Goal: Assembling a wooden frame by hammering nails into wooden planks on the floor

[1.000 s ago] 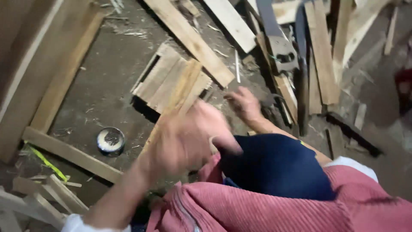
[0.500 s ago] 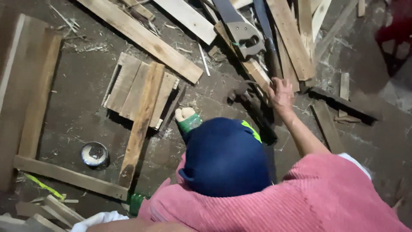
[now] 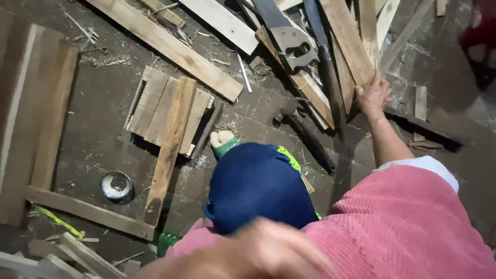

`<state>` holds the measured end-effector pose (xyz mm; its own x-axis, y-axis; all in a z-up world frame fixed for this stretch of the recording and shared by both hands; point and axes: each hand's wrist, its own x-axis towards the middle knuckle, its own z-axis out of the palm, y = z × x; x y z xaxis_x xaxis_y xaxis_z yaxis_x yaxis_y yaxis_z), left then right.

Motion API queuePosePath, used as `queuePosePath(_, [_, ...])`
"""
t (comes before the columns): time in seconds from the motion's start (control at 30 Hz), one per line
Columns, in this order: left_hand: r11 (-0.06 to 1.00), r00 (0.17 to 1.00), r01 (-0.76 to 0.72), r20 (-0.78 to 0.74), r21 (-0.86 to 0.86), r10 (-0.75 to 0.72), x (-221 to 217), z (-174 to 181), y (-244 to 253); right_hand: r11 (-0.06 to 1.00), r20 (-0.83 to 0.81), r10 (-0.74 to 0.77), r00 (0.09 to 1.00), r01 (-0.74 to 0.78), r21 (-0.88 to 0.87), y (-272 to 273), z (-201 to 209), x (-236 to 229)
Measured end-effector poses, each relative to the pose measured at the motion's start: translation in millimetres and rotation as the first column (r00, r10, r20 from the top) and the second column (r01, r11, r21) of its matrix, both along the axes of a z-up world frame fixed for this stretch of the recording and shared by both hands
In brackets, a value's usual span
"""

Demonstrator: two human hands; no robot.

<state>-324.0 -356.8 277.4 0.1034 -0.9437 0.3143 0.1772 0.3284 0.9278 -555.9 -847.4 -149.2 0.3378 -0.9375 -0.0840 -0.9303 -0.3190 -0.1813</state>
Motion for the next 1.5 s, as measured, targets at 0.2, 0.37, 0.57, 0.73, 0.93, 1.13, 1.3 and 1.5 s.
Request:
queuePosePath(0.2, [0.808, 0.88, -0.453, 0.047, 0.377, 0.472, 78.1, 0.6, 8.5, 0.99, 0.228, 0.006, 0.974, -0.037, 0.133, 8.2, 28.0, 0.5])
queuePosePath(0.37, [0.422, 0.476, -0.845, 0.104, 0.328, 0.873, 155.5, -81.7, 61.6, 0.858, 0.737, -0.125, 0.665, -0.301, 0.417, 100.9, 117.7, 60.9])
queuePosePath(0.57, [-0.279, -0.229, -0.811, 0.16, 0.515, 0.96, 185.1, -242.5, 123.8, 0.583, 0.587, 0.663, 0.464, -0.813, -0.016, 174.0, -10.0, 167.8])
queuePosePath(0.73, [-0.257, -0.121, -0.694, 0.243, 0.673, 0.962, 108.6, -293.8, 84.7, 0.377, 0.767, 0.304, 0.564, -0.811, 0.447, 308.5, 60.7, 309.0])
queuePosePath(0.93, [-0.021, 0.141, -0.718, 0.175, 0.695, 0.974, 77.5, -324.0, 75.7, 0.457, 0.423, 0.629, 0.652, -0.75, 0.478, 333.7, 54.8, 381.6])
queuePosePath(1.13, [-0.068, 0.173, -0.687, 0.253, 0.724, 0.952, 72.1, -356.1, 93.7, 0.455, 0.461, 0.734, 0.499, -0.865, 0.211, 343.6, 53.0, 380.9])
queuePosePath(1.3, [-0.027, 0.253, -0.719, 0.297, 0.695, 0.921, 69.9, -358.4, 86.8, 0.528, 0.238, 0.824, 0.514, -0.849, 0.006, 332.6, 50.7, 369.3])
queuePosePath(1.5, [-0.112, 0.207, -0.848, 0.518, 0.518, 0.83, 70.1, -353.0, 77.8, 0.582, 0.556, 0.548, 0.625, -0.762, 0.282, 303.6, 86.7, 337.5])
